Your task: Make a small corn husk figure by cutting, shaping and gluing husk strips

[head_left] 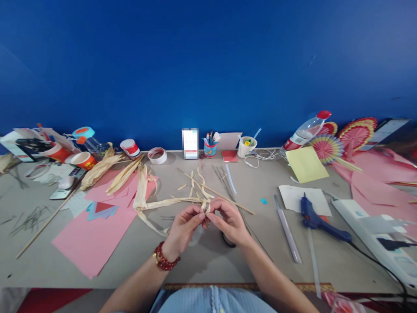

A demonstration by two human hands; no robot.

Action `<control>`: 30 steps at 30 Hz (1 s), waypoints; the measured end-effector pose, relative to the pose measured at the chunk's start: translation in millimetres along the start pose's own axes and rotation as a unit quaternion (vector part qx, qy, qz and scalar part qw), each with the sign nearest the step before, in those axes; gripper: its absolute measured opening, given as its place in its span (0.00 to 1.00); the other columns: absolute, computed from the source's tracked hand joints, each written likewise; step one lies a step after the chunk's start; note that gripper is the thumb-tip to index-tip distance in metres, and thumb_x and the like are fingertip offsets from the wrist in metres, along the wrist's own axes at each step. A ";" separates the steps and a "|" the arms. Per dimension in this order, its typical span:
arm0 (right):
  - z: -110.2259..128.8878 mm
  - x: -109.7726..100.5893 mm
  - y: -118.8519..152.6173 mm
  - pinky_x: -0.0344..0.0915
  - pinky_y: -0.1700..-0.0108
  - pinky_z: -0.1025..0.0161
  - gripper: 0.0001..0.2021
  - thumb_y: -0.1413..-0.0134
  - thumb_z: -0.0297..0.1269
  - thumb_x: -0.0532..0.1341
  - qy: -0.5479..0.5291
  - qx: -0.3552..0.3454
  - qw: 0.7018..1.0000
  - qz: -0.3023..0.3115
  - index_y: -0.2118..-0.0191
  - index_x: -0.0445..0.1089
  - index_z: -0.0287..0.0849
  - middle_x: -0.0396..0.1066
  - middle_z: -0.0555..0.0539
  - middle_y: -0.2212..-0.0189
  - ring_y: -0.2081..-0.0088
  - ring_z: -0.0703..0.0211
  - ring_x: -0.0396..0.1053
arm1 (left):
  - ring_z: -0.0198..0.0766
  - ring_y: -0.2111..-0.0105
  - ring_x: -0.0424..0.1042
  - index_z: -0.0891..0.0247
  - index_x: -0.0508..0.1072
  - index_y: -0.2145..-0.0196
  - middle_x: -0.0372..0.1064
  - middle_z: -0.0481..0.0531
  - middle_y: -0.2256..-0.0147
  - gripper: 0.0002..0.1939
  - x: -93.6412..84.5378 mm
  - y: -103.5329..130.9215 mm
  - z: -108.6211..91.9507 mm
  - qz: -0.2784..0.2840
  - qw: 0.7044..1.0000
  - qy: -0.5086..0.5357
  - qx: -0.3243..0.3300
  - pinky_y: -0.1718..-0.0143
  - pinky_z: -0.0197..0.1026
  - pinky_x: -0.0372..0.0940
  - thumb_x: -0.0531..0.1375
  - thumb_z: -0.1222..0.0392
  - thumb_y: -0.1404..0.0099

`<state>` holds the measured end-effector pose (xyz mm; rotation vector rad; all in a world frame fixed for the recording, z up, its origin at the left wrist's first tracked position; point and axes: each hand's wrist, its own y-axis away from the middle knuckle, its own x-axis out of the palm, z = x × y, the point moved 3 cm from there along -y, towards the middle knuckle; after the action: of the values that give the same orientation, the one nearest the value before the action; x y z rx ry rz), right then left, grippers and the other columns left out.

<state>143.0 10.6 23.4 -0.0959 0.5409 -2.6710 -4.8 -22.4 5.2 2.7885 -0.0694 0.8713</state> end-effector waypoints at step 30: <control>-9.9 9.9 3.4 0.65 0.64 0.62 0.09 0.44 0.42 0.67 -0.215 0.123 0.968 -0.026 0.68 0.71 0.44 0.67 0.51 0.72 0.70 0.60 0.66 | 0.32 0.72 0.69 0.64 0.76 0.70 0.73 0.49 0.70 0.07 -4.8 -0.7 1.1 0.004 0.999 0.031 0.022 0.68 0.35 0.63 0.69 0.60 0.42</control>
<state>133.8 7.2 12.8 -0.6055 0.0680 -2.6274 -8.0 -22.1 1.4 2.8019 -0.0518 0.9713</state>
